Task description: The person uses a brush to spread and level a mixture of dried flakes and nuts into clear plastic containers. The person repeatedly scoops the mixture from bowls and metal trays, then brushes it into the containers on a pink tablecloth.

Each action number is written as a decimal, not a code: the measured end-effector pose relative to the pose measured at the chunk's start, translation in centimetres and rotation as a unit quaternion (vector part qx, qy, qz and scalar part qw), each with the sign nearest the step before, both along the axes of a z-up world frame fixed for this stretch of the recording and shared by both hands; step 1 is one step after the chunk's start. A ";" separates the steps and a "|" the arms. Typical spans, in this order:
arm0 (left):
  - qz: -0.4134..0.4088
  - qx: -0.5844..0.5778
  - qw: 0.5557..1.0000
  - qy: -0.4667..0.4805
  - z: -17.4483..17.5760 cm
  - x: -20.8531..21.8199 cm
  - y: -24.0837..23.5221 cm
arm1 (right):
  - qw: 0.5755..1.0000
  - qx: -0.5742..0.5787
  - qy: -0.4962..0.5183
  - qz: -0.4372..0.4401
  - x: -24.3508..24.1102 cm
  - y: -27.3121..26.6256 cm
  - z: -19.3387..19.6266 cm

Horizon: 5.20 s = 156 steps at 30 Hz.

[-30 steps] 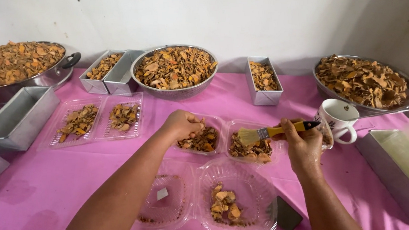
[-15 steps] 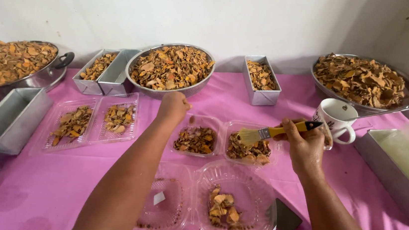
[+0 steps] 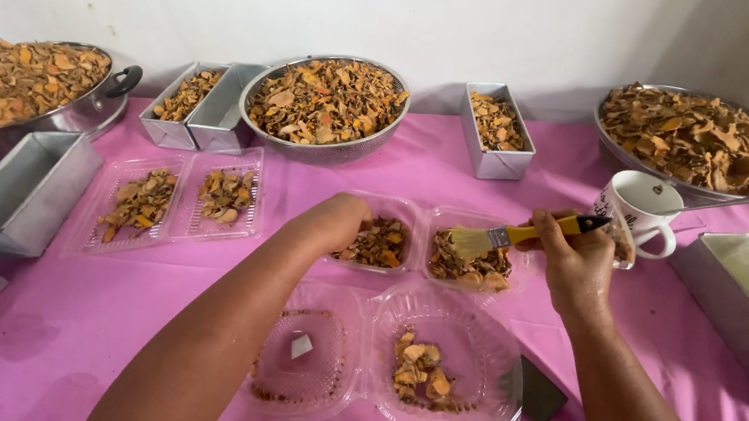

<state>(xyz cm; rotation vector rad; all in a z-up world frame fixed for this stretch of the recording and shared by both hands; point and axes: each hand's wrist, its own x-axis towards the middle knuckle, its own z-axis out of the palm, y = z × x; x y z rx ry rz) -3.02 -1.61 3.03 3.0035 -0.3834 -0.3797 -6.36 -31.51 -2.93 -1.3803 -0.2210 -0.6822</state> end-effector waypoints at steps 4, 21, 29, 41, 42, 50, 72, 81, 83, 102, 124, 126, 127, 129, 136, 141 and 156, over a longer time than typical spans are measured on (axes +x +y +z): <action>0.021 0.061 0.995 0.080 3.7 -1.6 -1.8 | 1.000 -0.005 -0.010 -0.002 0.4 -0.3 -0.7; 0.246 -0.130 0.960 0.020 -1.5 7.5 -2.0 | 0.995 -0.093 0.018 -0.041 -0.6 0.6 0.3; 0.250 -0.159 0.955 0.002 0.5 8.9 0.0 | 0.995 -0.086 0.021 -0.047 -0.9 0.8 0.9; 0.019 -0.014 0.998 -0.053 -5.8 6.3 2.1 | 0.994 -0.099 0.014 -0.031 -0.8 0.7 0.4; 0.021 -0.015 0.999 -0.036 -5.1 5.4 1.7 | 0.994 -0.102 0.014 -0.035 -0.8 0.7 0.4; -0.038 -0.032 0.996 0.068 1.0 -0.7 -0.6 | 0.994 -0.098 0.026 -0.040 -0.4 0.3 0.0; -0.030 -0.163 0.984 -0.063 -2.0 -0.4 1.3 | 0.993 -0.109 -0.012 -0.043 -1.1 0.6 0.7; 0.046 -0.268 0.961 -0.040 -0.6 -1.4 1.8 | 0.998 -0.021 -0.002 0.067 0.2 5.8 3.7; 0.054 -0.276 0.959 -0.033 0.7 -2.6 1.1 | 0.996 -0.019 0.018 0.087 0.3 7.1 3.3; 0.195 -0.534 0.819 0.072 -0.5 -1.3 2.5 | 0.981 -0.037 0.142 0.126 1.3 7.7 3.0; 0.263 -0.717 0.641 0.074 -6.1 1.8 3.8 | 0.949 0.101 0.275 0.116 0.9 9.9 2.6; 0.248 -0.719 0.645 0.070 -5.7 1.4 4.4 | 0.964 0.083 0.243 0.073 1.2 9.4 2.9; 0.247 -0.719 0.646 0.072 -5.2 0.9 4.2 | 0.964 0.083 0.243 0.072 1.1 9.6 3.5; 0.235 -0.674 0.698 0.058 -4.2 -0.2 3.8 | 0.966 0.150 0.190 0.086 0.9 10.1 4.9; 0.222 -0.379 0.893 -0.098 -7.8 3.4 4.1 | 0.970 0.005 0.227 0.089 2.1 9.9 2.6; 0.168 -0.351 0.911 -0.133 -2.1 -2.8 1.1 | 0.981 0.065 0.143 0.117 -0.3 11.7 5.6; 0.172 -0.367 0.902 -0.150 -4.0 -1.8 2.8 | 0.977 0.026 0.201 0.068 1.3 10.4 1.1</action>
